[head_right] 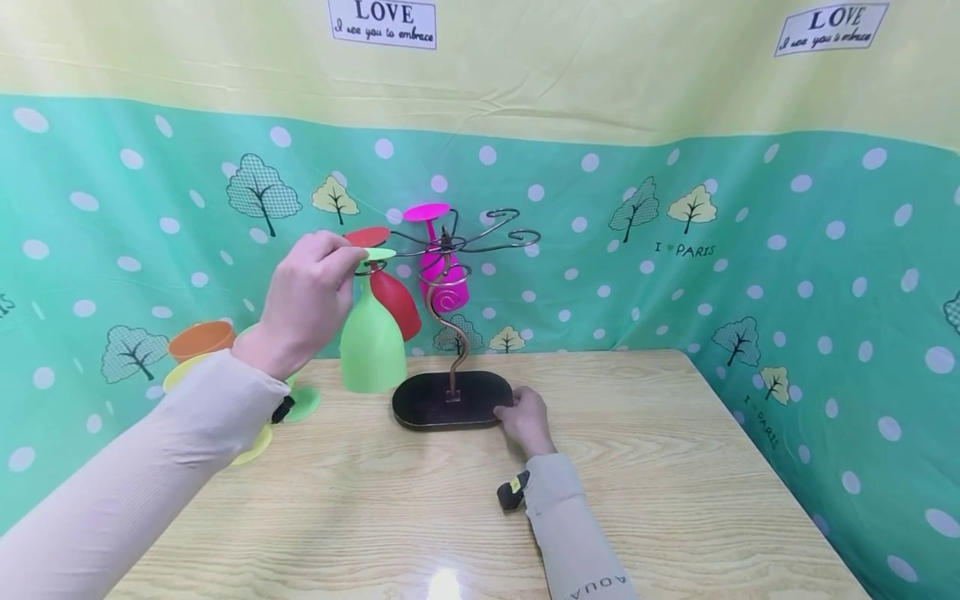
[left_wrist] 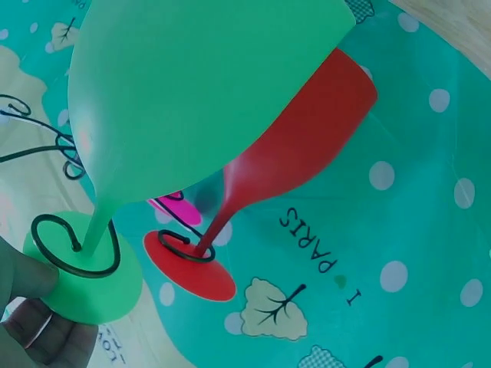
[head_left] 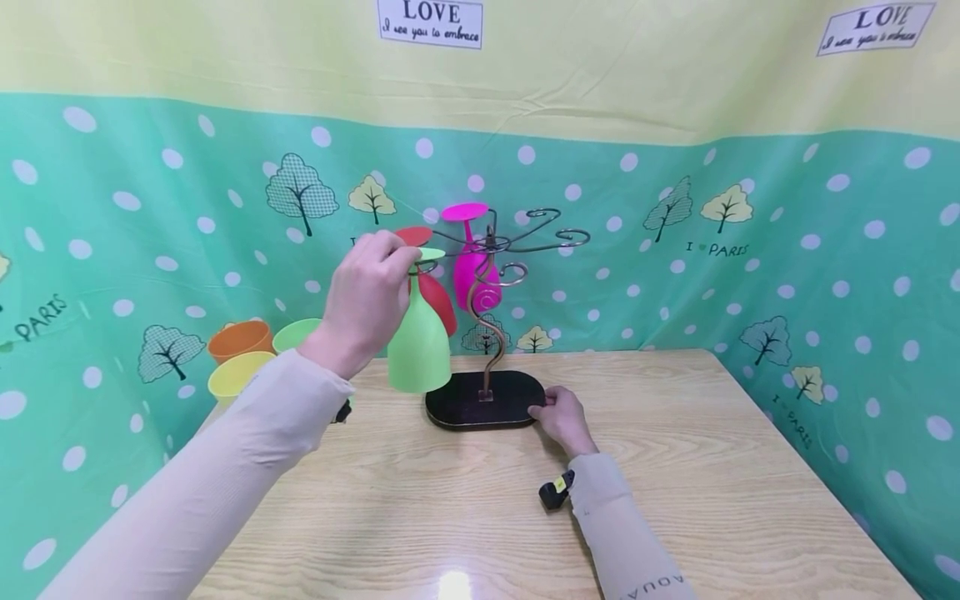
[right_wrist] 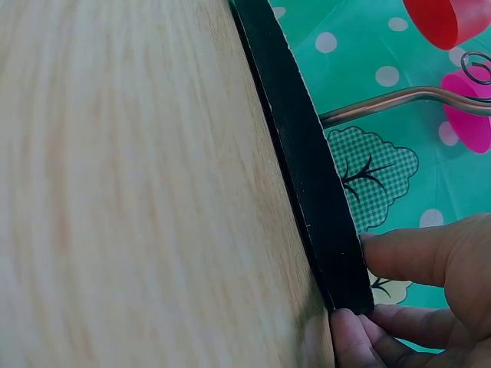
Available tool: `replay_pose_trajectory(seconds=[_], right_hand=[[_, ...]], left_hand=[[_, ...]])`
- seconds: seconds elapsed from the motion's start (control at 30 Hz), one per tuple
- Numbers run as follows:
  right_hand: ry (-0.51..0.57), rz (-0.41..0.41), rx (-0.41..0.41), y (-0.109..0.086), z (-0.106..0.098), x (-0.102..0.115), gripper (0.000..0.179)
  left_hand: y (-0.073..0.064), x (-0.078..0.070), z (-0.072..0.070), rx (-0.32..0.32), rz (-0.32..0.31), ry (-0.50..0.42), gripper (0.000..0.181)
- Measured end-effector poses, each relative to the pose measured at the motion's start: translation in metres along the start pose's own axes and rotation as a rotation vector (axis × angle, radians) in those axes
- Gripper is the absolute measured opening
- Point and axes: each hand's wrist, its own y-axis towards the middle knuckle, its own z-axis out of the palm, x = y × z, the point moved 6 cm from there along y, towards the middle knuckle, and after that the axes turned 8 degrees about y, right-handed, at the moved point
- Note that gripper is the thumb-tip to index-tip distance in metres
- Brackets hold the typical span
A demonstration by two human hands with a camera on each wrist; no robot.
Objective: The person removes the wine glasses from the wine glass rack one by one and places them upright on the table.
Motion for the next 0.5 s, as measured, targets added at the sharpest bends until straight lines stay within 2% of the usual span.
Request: replay_pose_trajectory(seconds=[0.3, 0.5], right_hand=[[0.000, 0.000, 0.007, -0.001, 0.000, 0.001, 0.044], [0.000, -0.004, 0.009, 0.000, 0.000, 0.000, 0.044]], left_hand=[[0.002, -0.011, -0.004, -0.030, 0.030, -0.013, 0.019], [0.004, -0.020, -0.007, -0.011, 0.053, -0.027, 0.021]])
